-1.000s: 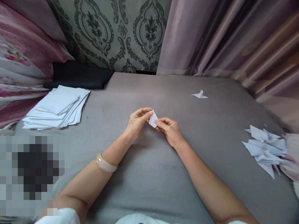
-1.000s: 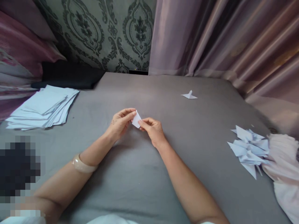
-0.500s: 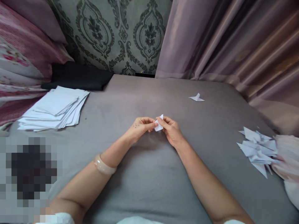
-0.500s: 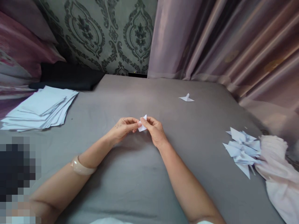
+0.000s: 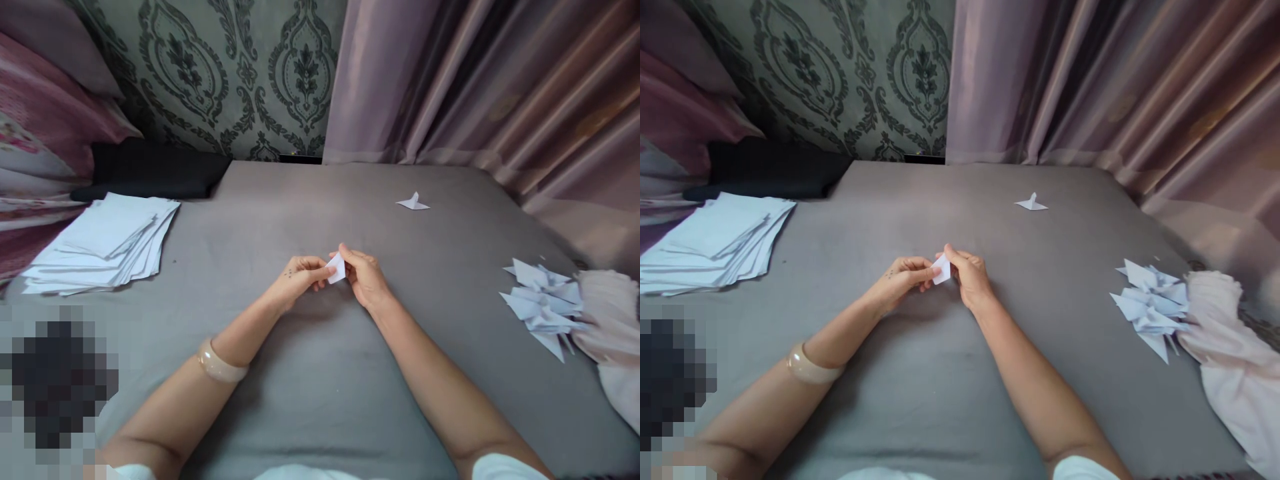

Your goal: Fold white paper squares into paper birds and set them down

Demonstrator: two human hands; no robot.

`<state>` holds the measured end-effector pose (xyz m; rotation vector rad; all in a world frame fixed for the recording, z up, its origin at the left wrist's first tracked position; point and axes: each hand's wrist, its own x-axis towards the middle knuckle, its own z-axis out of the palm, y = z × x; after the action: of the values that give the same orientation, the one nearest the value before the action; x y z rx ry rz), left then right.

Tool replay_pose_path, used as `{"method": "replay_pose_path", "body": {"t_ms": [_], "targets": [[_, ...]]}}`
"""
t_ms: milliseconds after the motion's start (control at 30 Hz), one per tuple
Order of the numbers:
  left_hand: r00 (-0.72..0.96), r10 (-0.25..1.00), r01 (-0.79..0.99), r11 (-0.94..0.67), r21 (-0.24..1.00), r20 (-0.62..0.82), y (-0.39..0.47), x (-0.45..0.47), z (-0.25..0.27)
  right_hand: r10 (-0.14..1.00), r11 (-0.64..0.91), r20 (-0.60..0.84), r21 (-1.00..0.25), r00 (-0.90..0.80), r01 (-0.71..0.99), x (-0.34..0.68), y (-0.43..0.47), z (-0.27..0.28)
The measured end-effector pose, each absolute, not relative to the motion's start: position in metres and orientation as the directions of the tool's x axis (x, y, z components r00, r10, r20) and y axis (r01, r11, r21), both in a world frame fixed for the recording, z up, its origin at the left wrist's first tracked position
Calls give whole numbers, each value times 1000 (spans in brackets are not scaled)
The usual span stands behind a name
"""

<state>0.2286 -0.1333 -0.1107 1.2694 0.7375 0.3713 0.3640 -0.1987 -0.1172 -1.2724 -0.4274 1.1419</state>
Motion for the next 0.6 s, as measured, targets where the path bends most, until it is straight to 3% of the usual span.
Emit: {"method": "replay_pose_path", "body": {"t_ms": [233, 600], "targets": [[779, 563, 109, 311, 944, -275, -132, 227, -110, 813, -102, -342, -881, 472, -462, 363, -198, -119], [742, 583, 115, 374, 920, -330, -132, 229, -111, 779, -59, -314, -899, 543, -435, 363, -196, -120]]}}
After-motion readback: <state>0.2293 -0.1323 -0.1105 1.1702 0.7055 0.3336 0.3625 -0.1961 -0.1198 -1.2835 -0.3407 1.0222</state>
